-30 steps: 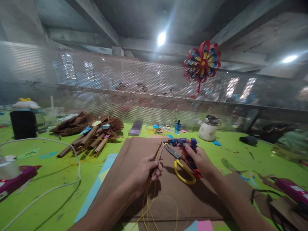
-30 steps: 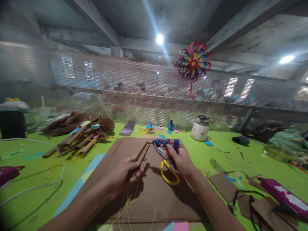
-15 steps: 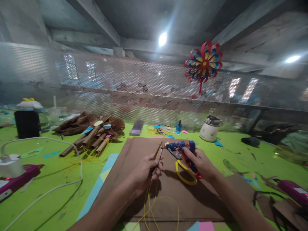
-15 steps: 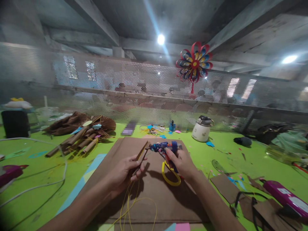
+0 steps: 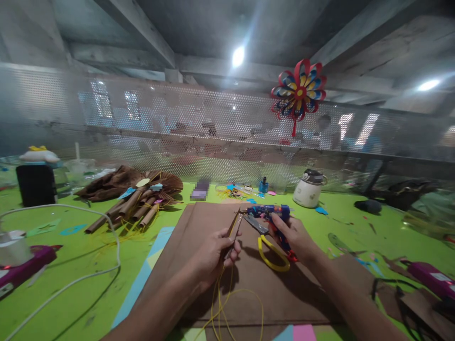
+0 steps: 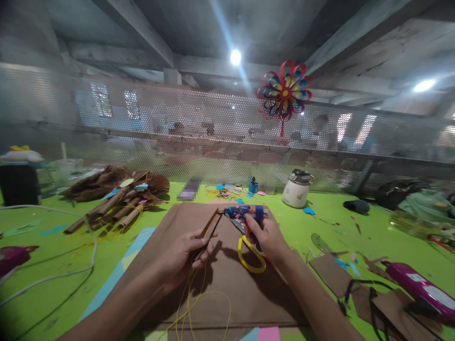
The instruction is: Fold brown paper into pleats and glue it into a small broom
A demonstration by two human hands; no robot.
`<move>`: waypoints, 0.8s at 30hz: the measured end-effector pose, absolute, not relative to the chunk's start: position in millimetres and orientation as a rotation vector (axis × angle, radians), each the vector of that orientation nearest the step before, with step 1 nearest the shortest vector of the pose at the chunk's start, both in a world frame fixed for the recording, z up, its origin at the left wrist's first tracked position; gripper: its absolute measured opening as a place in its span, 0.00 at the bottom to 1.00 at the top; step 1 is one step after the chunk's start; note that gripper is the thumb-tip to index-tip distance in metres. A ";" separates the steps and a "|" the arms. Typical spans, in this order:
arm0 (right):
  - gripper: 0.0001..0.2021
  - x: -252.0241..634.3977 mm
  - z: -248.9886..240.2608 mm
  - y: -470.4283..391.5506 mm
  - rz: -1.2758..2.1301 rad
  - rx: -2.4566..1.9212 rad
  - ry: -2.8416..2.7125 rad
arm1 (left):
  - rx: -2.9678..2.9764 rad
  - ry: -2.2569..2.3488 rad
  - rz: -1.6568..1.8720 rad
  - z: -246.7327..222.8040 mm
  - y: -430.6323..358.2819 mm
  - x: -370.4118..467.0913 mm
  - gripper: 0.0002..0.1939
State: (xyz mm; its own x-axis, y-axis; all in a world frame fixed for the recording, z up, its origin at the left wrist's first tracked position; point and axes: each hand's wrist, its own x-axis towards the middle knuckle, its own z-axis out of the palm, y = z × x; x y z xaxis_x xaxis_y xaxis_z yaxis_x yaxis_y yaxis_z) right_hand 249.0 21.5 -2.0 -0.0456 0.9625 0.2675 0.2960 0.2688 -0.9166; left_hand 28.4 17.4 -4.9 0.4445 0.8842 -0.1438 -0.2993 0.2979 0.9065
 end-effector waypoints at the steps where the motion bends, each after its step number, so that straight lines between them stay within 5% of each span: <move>1: 0.27 249.9 -2.9 21.5 0.848 -1.220 -1.566 | 0.951 0.743 0.890 -4.6 17.6 28.0 0.15; 15: 0.27 249.1 2.0 14.5 0.944 -1.222 -1.668 | 0.959 0.704 0.913 -0.7 18.6 24.9 0.07; 24: 0.28 247.6 6.8 18.9 0.839 -1.197 -1.493 | 0.937 0.710 0.898 -2.2 18.2 25.2 0.12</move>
State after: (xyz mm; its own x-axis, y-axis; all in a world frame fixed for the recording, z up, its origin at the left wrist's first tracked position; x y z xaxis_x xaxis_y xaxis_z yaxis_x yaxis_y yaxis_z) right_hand 247.6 18.9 6.8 -0.0046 0.9610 0.2766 0.2634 0.2680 -0.9267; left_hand 25.2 18.2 -2.2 0.4556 0.8809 -0.1284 -0.3285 0.3004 0.8954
